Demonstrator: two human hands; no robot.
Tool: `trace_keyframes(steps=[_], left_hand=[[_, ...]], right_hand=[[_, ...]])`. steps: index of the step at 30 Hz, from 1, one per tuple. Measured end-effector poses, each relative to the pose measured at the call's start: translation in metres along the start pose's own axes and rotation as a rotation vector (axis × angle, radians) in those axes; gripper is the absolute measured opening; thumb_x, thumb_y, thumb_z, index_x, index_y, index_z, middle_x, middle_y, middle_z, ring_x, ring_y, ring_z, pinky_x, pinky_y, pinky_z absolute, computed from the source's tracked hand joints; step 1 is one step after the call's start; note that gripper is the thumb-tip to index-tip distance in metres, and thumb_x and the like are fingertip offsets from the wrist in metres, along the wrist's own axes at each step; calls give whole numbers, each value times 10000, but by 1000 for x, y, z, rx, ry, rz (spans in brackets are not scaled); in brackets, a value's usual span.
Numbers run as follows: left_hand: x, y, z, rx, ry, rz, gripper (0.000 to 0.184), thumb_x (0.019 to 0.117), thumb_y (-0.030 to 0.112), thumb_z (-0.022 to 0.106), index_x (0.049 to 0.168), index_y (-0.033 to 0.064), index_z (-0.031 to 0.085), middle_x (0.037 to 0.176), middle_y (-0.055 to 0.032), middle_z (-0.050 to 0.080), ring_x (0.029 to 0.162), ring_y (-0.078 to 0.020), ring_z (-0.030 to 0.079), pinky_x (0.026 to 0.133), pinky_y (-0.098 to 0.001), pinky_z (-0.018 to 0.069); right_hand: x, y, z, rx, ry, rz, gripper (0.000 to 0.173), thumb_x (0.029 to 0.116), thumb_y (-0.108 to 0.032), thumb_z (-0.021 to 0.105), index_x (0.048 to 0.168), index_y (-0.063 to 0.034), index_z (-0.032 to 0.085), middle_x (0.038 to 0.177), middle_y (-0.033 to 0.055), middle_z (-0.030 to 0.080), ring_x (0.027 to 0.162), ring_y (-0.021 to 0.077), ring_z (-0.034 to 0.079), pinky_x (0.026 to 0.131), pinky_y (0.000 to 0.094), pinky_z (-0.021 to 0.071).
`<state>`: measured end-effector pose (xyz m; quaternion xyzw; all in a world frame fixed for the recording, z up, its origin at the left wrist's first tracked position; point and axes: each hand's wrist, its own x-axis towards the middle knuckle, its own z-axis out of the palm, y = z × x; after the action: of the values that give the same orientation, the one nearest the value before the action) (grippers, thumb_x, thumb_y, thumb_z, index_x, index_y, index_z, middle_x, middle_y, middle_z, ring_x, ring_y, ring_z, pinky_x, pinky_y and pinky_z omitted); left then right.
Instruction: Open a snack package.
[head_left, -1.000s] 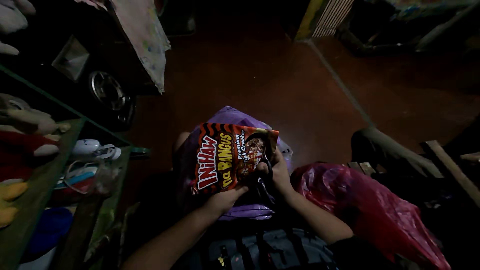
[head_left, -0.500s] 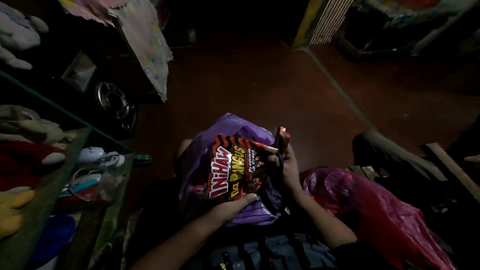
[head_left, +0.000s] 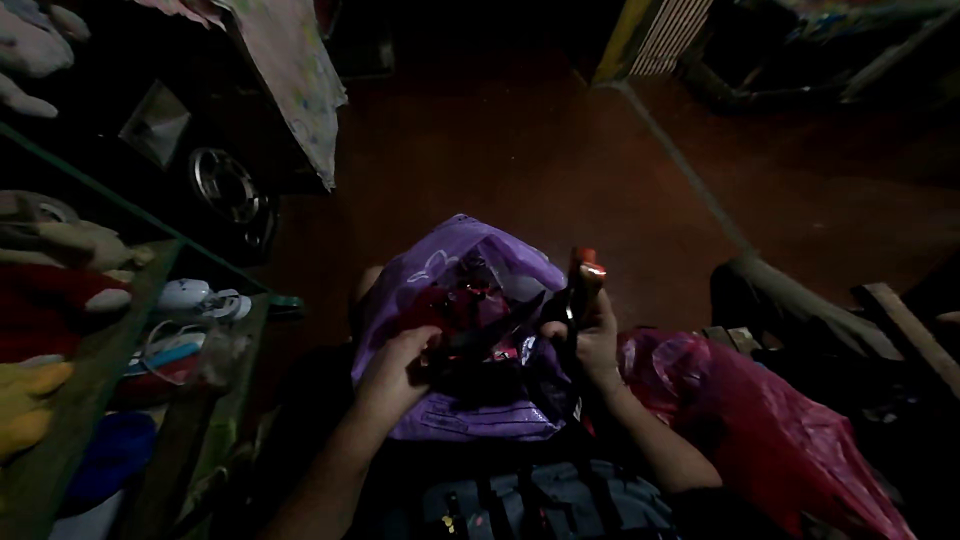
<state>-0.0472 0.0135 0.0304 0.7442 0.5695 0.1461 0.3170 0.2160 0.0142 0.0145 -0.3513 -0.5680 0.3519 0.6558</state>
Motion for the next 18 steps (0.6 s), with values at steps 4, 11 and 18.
trace_keyframes(steps=[4, 11, 18], left_hand=[[-4, 29, -5, 57, 168, -59, 736, 849, 119, 783, 1516, 95, 472, 1356, -218, 595, 1209, -391, 596, 1010, -571, 489], [-23, 34, 2, 7, 660, 449, 493, 965, 443, 681, 1287, 70, 672, 1256, -123, 649, 1189, -208, 601, 1012, -363, 502], [-10, 31, 8, 46, 486, 507, 282, 947, 361, 699, 1119, 146, 763, 1154, -42, 671, 1167, -216, 576, 1014, -384, 461]], right_hand=[[-7, 6, 8, -346, -255, 45, 726, 814, -464, 812, 1257, 71, 598, 997, 54, 715, 837, 2, 654, 777, 225, 579], [-16, 10, 18, -603, -470, -97, 393, 900, -309, 743, 1123, 6, 670, 909, 116, 719, 814, 193, 697, 775, 391, 594], [-18, 10, 19, -655, -532, -233, 262, 906, -242, 727, 1029, -16, 678, 856, 114, 710, 793, 212, 700, 752, 383, 592]])
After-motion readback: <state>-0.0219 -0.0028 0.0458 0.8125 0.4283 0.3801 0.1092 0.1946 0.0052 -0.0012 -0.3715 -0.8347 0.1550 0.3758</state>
